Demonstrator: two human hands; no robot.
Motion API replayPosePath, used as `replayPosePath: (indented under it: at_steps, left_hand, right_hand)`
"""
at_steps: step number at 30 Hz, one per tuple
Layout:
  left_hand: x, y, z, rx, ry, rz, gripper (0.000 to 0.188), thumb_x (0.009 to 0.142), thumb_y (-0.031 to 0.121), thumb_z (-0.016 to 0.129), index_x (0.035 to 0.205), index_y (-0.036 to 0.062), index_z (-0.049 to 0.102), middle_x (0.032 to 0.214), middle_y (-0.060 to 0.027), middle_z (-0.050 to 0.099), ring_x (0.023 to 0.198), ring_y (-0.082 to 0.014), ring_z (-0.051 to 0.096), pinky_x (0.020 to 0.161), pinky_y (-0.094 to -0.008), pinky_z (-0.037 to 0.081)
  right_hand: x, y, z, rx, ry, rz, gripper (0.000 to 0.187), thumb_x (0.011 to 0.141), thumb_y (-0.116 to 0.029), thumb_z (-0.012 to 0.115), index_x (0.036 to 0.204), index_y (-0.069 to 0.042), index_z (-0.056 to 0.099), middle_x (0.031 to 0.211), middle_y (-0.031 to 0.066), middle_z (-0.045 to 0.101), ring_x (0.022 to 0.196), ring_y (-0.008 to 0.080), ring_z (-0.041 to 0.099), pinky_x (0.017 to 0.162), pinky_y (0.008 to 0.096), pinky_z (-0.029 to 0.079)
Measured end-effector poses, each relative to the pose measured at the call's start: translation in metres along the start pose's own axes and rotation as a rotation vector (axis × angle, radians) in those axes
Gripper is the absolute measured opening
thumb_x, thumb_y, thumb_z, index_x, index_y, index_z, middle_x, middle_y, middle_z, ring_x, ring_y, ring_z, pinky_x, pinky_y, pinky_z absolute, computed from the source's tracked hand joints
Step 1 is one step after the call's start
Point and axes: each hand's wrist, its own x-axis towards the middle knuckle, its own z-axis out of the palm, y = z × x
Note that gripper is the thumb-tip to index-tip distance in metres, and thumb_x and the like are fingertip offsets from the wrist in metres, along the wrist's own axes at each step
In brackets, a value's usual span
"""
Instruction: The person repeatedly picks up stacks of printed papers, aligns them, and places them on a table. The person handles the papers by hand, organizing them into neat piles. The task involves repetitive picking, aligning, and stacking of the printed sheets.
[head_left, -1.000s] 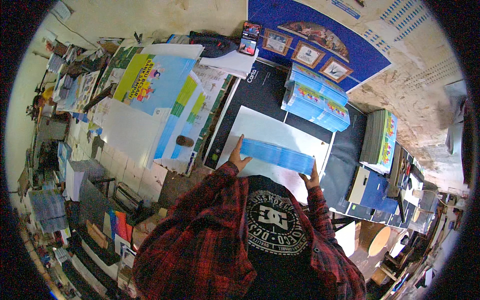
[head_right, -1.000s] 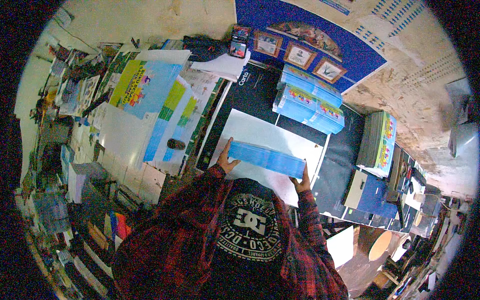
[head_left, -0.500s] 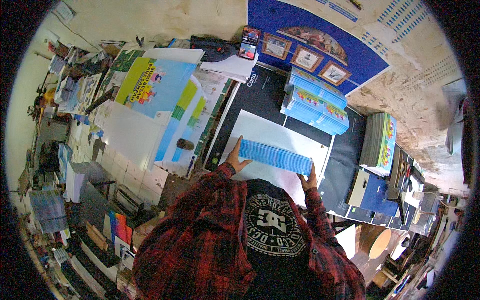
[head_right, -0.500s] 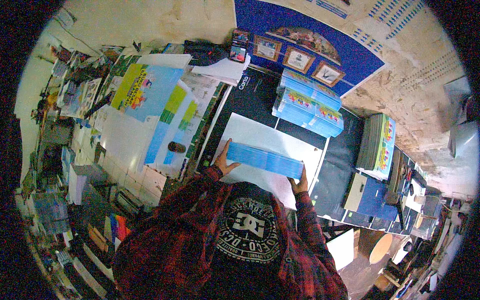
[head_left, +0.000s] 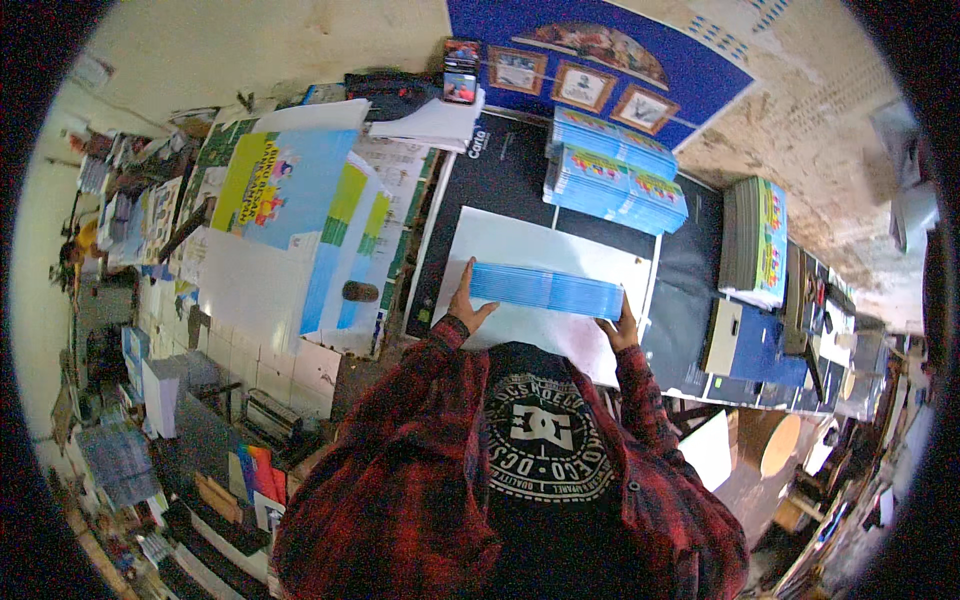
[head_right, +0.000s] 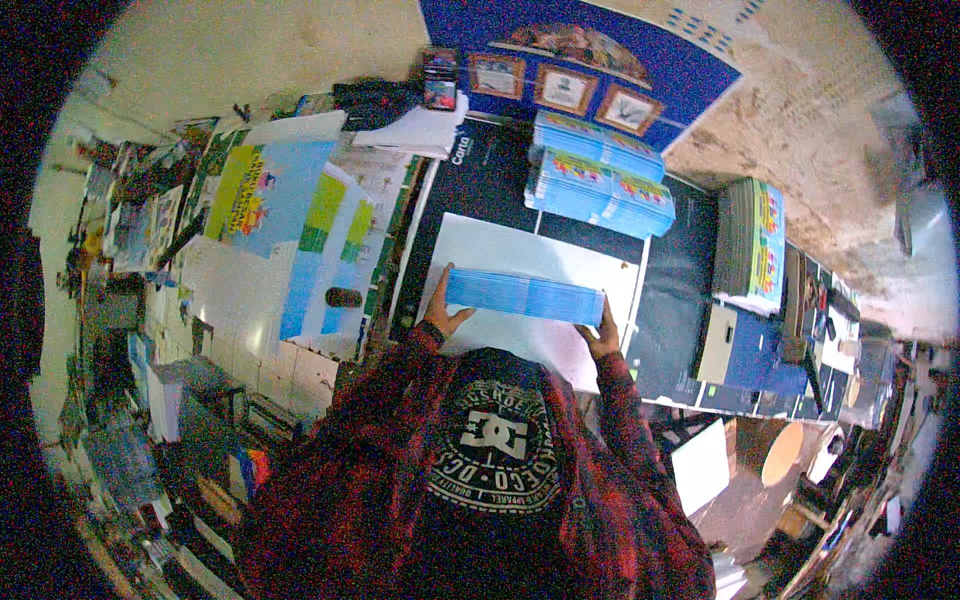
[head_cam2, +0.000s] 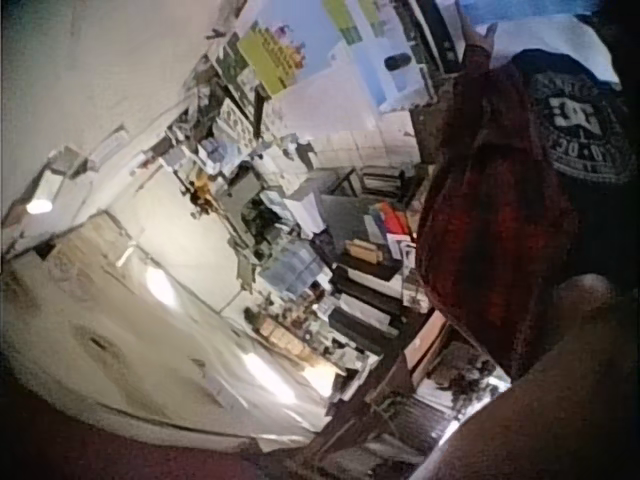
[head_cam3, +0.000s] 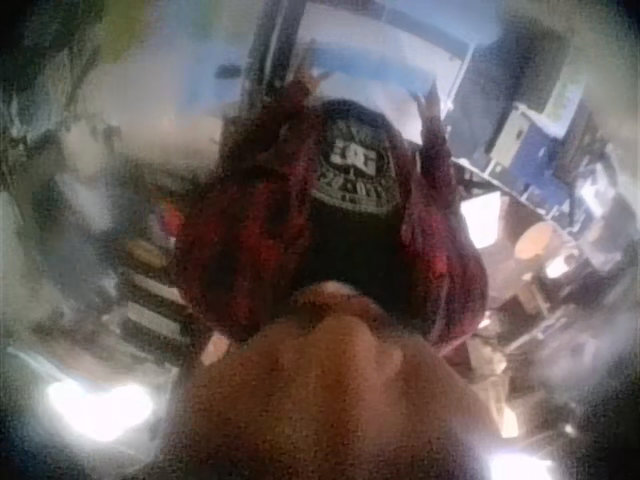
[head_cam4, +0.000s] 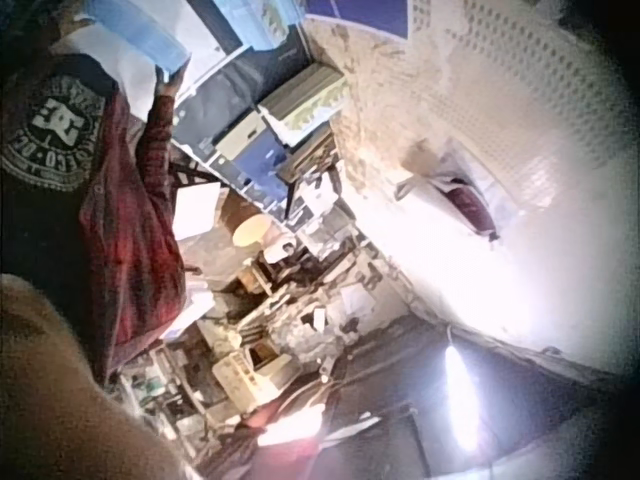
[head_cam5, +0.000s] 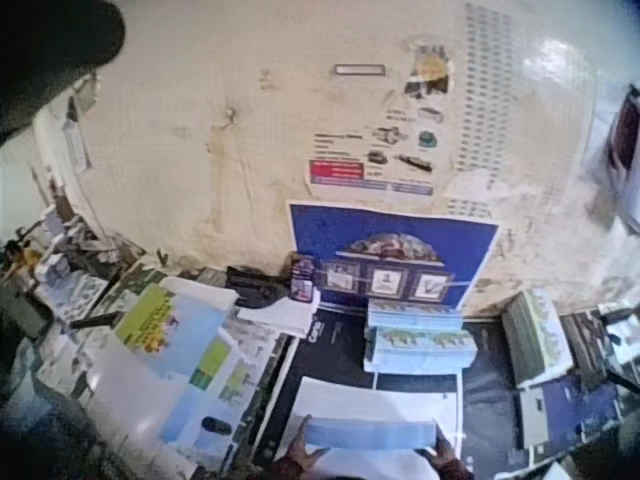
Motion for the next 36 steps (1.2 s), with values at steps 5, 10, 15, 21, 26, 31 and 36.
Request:
replayPosePath:
  at_steps: [5, 10, 15, 21, 26, 31, 36]
  left_hand:
    - [0.0, 0.007, 0.001, -0.086, 0.055, -0.032, 0.104, 0.07, 0.021, 0.076, 0.145, 0.0048, 0.006, 0.142, -0.0225, 0.029, 0.133, -0.0351, 0.029, 0.106, -0.0423, 0.031]
    - [0.025, 0.016, -0.033, 0.25, -0.192, -0.017, 0.081, 0.061, 0.029, 0.081, 0.129, 0.0077, 0.041, 0.119, -0.015, 0.051, 0.116, -0.0298, 0.045, 0.099, -0.0418, 0.036]
    - [0.055, 0.067, -0.031, 1.014, -0.4, 0.241, 0.066, 0.058, 0.042, 0.078, 0.108, 0.0065, 0.051, 0.106, -0.0105, 0.054, 0.105, -0.0292, 0.049, 0.088, -0.0413, 0.04]
    - [0.058, 0.071, 0.038, 0.84, -0.574, 0.292, 0.066, 0.066, 0.04, 0.073, 0.115, 0.0054, 0.048, 0.112, -0.0114, 0.054, 0.109, -0.0295, 0.05, 0.093, -0.0417, 0.039]
    - [0.043, 0.036, 0.033, 0.618, -0.363, 0.415, 0.057, 0.069, 0.033, 0.072, 0.116, 0.0093, 0.053, 0.113, -0.0099, 0.058, 0.107, -0.0281, 0.054, 0.092, -0.0409, 0.042]
    - [0.035, 0.02, 0.034, 0.546, -0.323, 0.511, 0.051, 0.07, 0.031, 0.072, 0.113, 0.0095, 0.058, 0.109, -0.0083, 0.061, 0.101, -0.0268, 0.058, 0.09, -0.0407, 0.043]
    - [0.034, 0.02, 0.032, 0.538, -0.323, 0.458, 0.051, 0.07, 0.029, 0.073, 0.114, 0.0097, 0.058, 0.11, -0.0092, 0.061, 0.101, -0.027, 0.058, 0.089, -0.0401, 0.044]
  right_hand:
    - [-0.006, -0.035, 0.016, -0.084, 0.098, 0.062, 0.104, 0.067, -0.011, 0.08, 0.146, -0.011, 0.013, 0.136, 0.0151, 0.043, 0.121, 0.0249, 0.046, 0.1, 0.0369, 0.041]
    - [0.014, -0.046, -0.007, -0.562, 0.027, -0.212, 0.075, 0.06, -0.024, 0.082, 0.123, -0.008, 0.046, 0.12, 0.015, 0.052, 0.108, 0.0337, 0.053, 0.089, 0.0394, 0.047]
    - [0.027, -0.085, -0.001, -1.228, -0.142, -0.169, 0.078, 0.051, -0.031, 0.079, 0.119, -0.011, 0.046, 0.116, 0.0108, 0.051, 0.117, 0.0291, 0.044, 0.1, 0.0478, 0.032]
    - [0.042, -0.084, 0.094, -1.113, -0.261, -0.351, 0.065, 0.061, -0.033, 0.073, 0.116, -0.01, 0.046, 0.115, 0.0095, 0.052, 0.116, 0.0269, 0.046, 0.098, 0.0481, 0.031]
    - [0.045, -0.082, 0.095, -1.046, -0.263, -0.367, 0.046, 0.069, -0.033, 0.067, 0.108, -0.015, 0.053, 0.106, 0.0049, 0.057, 0.106, 0.0237, 0.053, 0.091, 0.046, 0.036]
    - [0.04, -0.081, 0.089, -1.074, -0.303, -0.404, 0.044, 0.07, -0.035, 0.067, 0.108, -0.017, 0.056, 0.107, 0.0041, 0.059, 0.106, 0.023, 0.053, 0.094, 0.0463, 0.035]
    - [0.025, -0.059, 0.027, -1.146, -0.201, -0.248, 0.057, 0.061, -0.039, 0.077, 0.109, -0.015, 0.058, 0.108, 0.0047, 0.061, 0.111, 0.0234, 0.053, 0.098, 0.0463, 0.032]
